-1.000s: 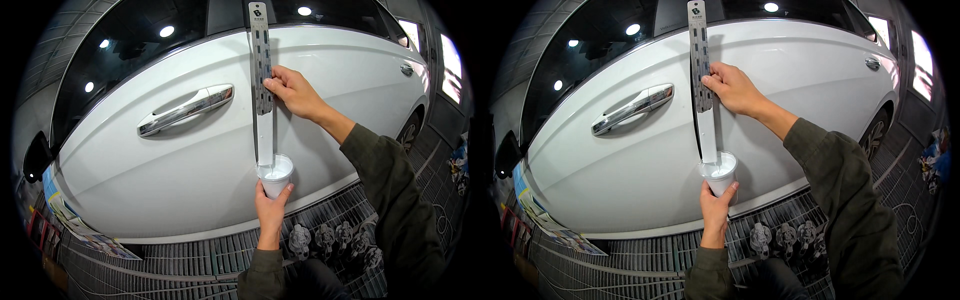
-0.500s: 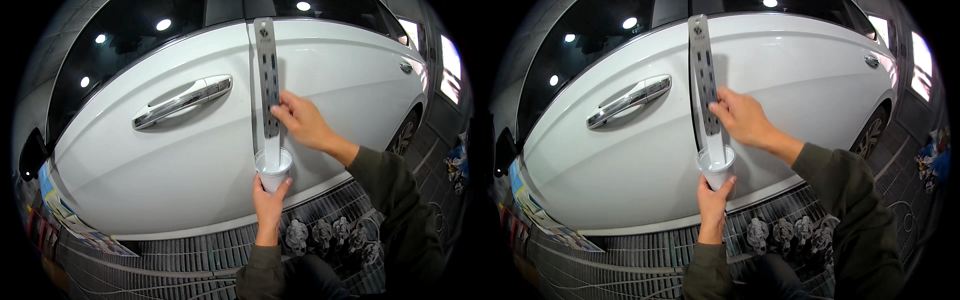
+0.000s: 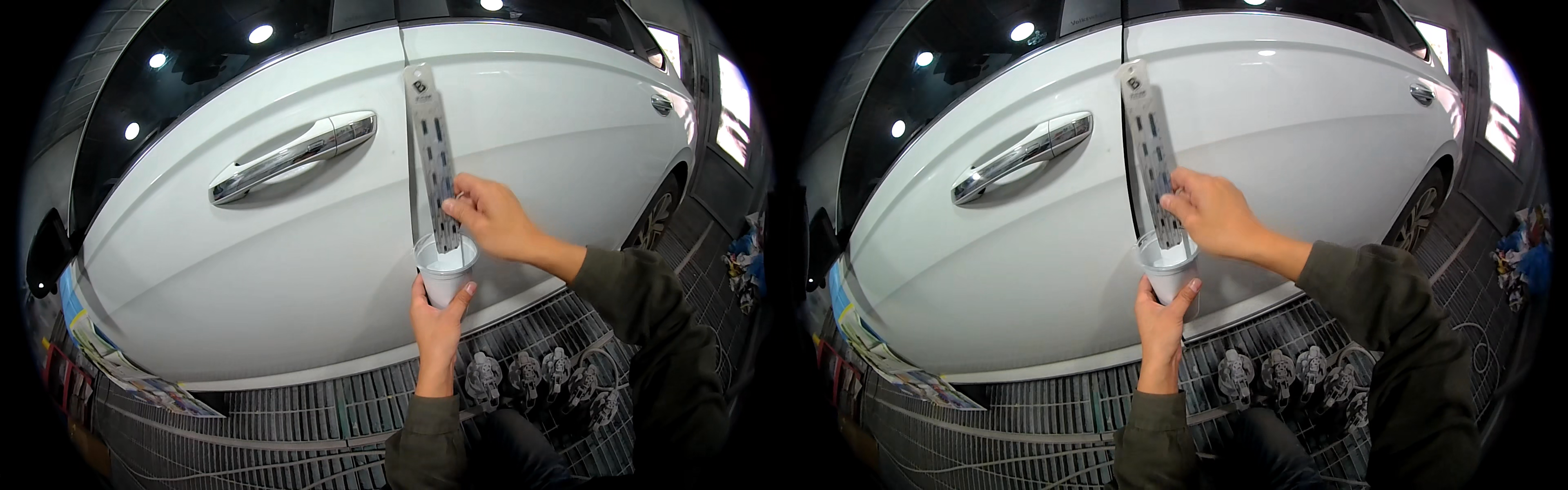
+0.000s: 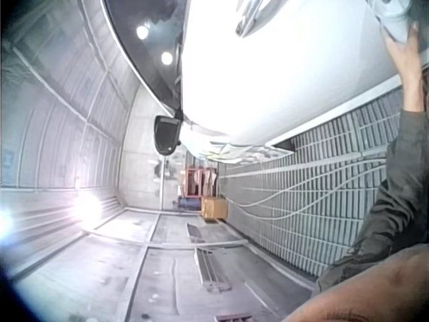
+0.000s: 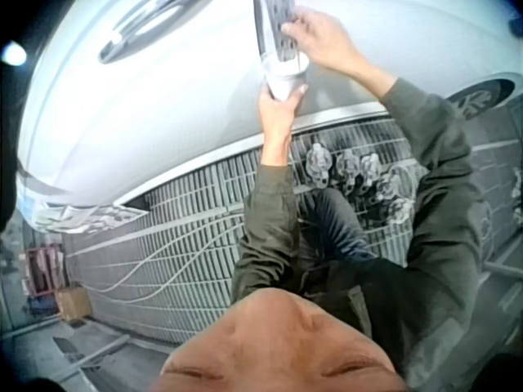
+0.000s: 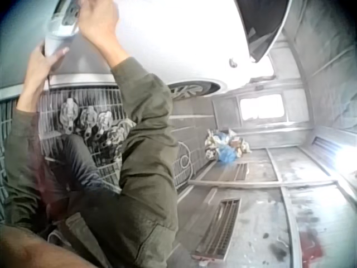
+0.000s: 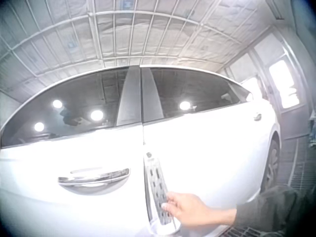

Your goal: The person stirs a white compound in a small cup, then uses a metal spreader to apply it to the side of a white car. They repeatedly dip the spreader into the cup and smooth the compound along the car's door panel.

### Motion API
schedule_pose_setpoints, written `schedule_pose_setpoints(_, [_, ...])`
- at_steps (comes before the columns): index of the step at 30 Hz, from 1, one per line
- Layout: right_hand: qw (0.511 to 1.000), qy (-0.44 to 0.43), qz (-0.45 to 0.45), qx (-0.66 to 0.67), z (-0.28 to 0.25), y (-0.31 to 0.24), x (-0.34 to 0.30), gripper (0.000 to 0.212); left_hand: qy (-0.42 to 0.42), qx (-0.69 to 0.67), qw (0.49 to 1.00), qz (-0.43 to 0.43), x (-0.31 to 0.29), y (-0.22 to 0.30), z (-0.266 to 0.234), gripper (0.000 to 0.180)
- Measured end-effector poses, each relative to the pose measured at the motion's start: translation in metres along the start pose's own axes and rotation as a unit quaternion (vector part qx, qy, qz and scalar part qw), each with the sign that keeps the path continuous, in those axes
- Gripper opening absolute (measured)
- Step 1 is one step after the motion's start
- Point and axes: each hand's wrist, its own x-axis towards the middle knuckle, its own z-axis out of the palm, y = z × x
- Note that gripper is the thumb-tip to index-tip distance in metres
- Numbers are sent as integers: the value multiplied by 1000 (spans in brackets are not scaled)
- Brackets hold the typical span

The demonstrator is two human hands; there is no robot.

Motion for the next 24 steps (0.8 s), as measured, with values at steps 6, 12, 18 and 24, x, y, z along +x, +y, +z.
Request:
schedule_pose_setpoints(6, [987,82,-57,127,-25,2,51,23,-1,5,1000,-7,0,0,-2,65])
schedule_pose_setpoints(12, [989,68,-85,101,-41,-6,79,23,1,-5,1000,1,0,-2,-1,61])
schedule_pose_setpoints(18, [994,48,-69,74,-41,-20,83,26,2,-13,1000,-1,1,0,0,60])
schedule_pose_setpoints(24, [994,48,-82,63,-41,-24,85,28,5,-17,1000,-6,-1,1,2,61])
